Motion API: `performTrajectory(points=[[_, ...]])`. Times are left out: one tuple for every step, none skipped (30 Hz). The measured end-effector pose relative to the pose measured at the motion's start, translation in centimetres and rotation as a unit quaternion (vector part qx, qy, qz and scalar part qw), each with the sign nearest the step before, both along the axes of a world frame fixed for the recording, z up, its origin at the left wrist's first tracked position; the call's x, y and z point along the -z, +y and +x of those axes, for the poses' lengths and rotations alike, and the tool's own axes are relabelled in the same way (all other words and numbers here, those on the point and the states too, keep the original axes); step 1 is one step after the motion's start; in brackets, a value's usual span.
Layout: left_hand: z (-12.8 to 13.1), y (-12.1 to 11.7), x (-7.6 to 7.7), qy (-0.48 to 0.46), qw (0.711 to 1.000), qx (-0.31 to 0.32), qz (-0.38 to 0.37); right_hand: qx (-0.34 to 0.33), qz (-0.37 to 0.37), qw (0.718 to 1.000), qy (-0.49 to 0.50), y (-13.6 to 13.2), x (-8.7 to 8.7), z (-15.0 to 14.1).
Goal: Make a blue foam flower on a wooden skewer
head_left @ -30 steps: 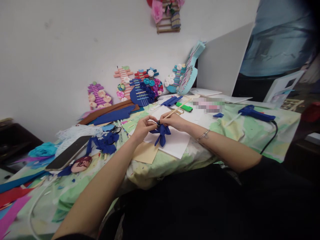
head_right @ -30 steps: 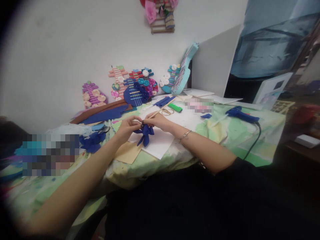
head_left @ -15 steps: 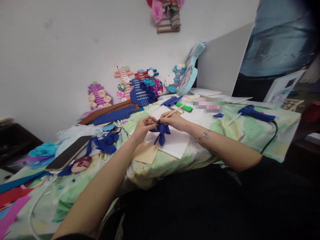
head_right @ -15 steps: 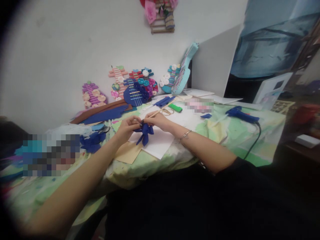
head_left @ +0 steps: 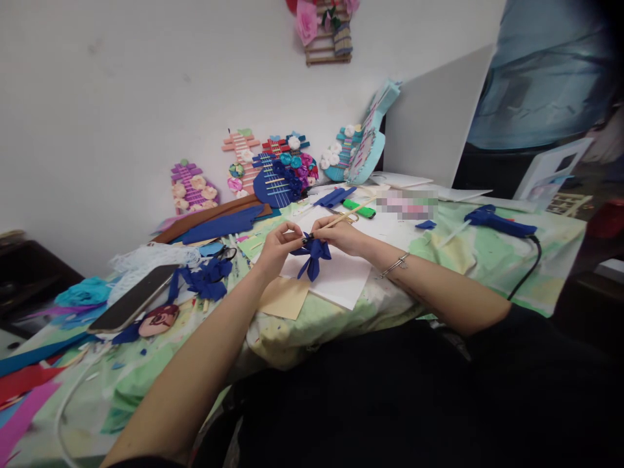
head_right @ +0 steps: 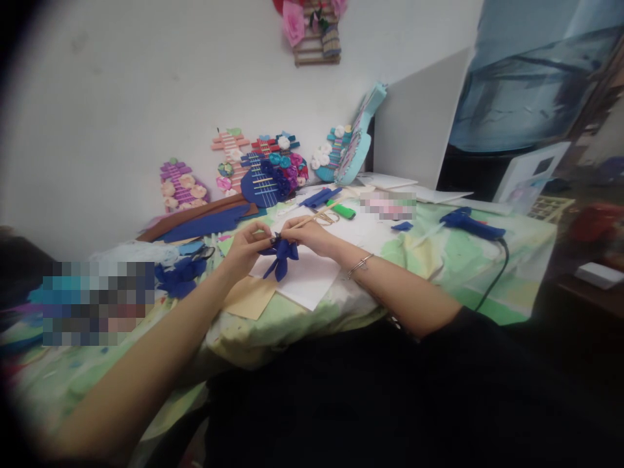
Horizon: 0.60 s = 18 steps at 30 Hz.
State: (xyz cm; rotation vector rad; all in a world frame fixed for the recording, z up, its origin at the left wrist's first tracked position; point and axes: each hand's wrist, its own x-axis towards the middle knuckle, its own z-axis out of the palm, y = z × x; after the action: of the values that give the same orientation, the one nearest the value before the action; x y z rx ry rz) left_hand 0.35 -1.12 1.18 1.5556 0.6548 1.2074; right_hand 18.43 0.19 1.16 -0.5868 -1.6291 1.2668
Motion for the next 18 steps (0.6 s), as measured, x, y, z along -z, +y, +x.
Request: performTrajectory(points=[[0.0,0.0,0.0,0.0,1.0,-0.001,0.002,-0.001,-0.004,1.0,0.001,-0.1,-0.1,0.0],[-0.1,0.0,0.0,0.0,1.0,-0.002,0.005,-0.002,-0.009,1.0,0.003,-0.2,-0.1,0.0],[-0.1,0.1,0.0,0.001,1.0,-0.002,0.007,-0.003,-0.013,1.0,0.006,-0.3,-0.2,-0.1],[-0.1,0.1,0.1,0.002,1.0,-0.004,0.01,-0.004,-0.017,1.0,0.009,-0.3,-0.2,-0.1],[-0.1,0.1,0.1,0.003,1.0,-0.004,0.012,-0.004,-0.019,1.0,0.012,-0.4,-0.2,-0.1],[-0.2,0.2,0.1,0.005,1.0,-0.004,0.014,-0.004,-0.02,1.0,0.013,-0.4,-0.3,-0.1],[-0.2,0.2,0.1,0.006,1.0,-0.005,0.015,-0.003,-0.019,1.0,0.013,-0.4,-0.3,-0.1],[-0.2,0.2,0.1,0.007,1.0,-0.006,0.017,-0.002,-0.019,1.0,0.011,-0.4,-0.3,-0.1],[-0.2,0.3,0.1,0.008,1.0,-0.007,0.018,0.0,-0.019,1.0,0.009,-0.3,-0.2,0.0],[-0.2,0.3,0.1,0.009,1.0,-0.009,0.018,0.003,-0.02,1.0,0.007,-0.2,-0.2,0.0],[-0.2,0.3,0.1,0.009,1.0,-0.012,0.018,0.006,-0.02,1.0,0.007,-0.2,-0.2,0.0],[-0.2,0.3,0.1,0.009,1.0,-0.015,0.017,0.008,-0.02,1.0,0.008,-0.1,-0.1,0.0],[-0.2,0.3,0.1,0.009,1.0,-0.017,0.017,0.009,-0.02,1.0,0.01,0.1,0.0,0.1],[-0.2,0.2,0.0,0.009,1.0,-0.019,0.015,0.011,-0.02,1.0,0.013,0.2,0.1,0.1],[-0.2,0.2,0.0,0.009,1.0,-0.021,0.014,0.013,-0.02,1.0,0.016,0.3,0.1,0.1],[-0.2,0.2,0.0,0.009,1.0,-0.023,0.012,0.014,-0.019,1.0,0.017,0.4,0.2,0.1],[-0.2,0.1,-0.1,0.009,1.0,-0.024,0.01,0.015,-0.018,1.0,0.018,0.5,0.3,0.2],[-0.2,0.1,-0.1,0.009,1.0,-0.024,0.008,0.014,-0.017,1.0,0.019,0.6,0.3,0.2]])
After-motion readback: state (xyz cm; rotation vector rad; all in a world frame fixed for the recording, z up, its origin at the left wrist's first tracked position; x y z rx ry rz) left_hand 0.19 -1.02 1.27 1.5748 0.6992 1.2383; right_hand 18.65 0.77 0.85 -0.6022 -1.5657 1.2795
